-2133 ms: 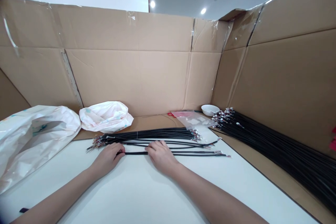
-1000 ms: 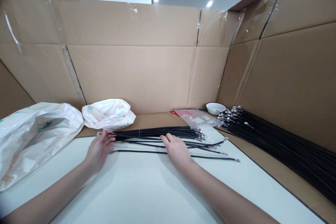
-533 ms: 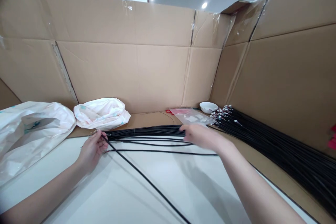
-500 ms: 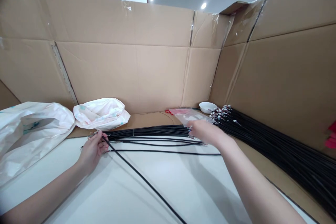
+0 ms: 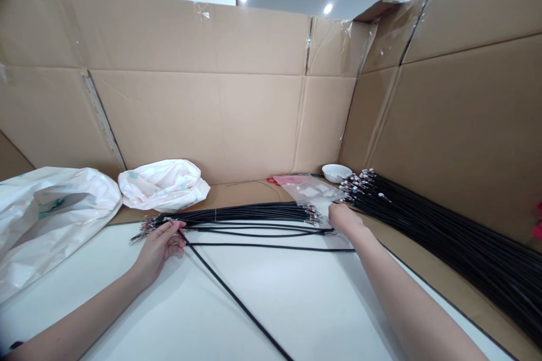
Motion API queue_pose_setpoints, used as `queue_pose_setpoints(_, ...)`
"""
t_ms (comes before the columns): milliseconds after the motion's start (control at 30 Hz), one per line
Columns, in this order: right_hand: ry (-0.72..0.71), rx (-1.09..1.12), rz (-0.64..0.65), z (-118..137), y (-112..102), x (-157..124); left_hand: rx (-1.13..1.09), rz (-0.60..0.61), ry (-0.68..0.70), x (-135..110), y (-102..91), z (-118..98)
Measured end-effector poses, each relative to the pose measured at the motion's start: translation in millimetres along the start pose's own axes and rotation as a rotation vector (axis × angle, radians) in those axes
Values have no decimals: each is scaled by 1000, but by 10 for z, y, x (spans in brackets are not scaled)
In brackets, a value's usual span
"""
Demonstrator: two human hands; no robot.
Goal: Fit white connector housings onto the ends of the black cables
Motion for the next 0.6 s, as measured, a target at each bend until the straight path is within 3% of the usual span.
queue_pose_setpoints(100, 25, 62, 49, 43, -81, 36, 43, 24, -1, -11, 48, 1)
queue_pose_setpoints(167, 1, 129, 34, 216, -215, 81, 64, 29, 6, -17, 79, -1)
queue_pose_setpoints(300, -144, 389, 13, 975, -371, 81, 84, 19, 20, -47, 152, 33)
queue_pose_setpoints(367, -256, 591, 79, 1526, -282, -31, 95, 29, 11, -85, 220, 85)
queue_pose_setpoints(467, -367, 913, 253, 2329, 25, -325, 120, 74, -23, -172, 355, 188)
queue_pose_setpoints(533, -381, 1094, 326, 2714, 247, -517, 134, 117, -37, -233, 443, 236)
queue_pose_setpoints(600, -360, 1246, 337, 2929, 443, -653, 144, 154, -40, -277, 507, 260)
Point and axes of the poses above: each hand's wrist, its own x-axis towards the middle knuckle, its own y-axis out of the palm, z = x × y, the point moved 9 cm from there along x, towards the middle knuckle, and after that the axes turned 10 degrees about -y, right-handed, at the moved point
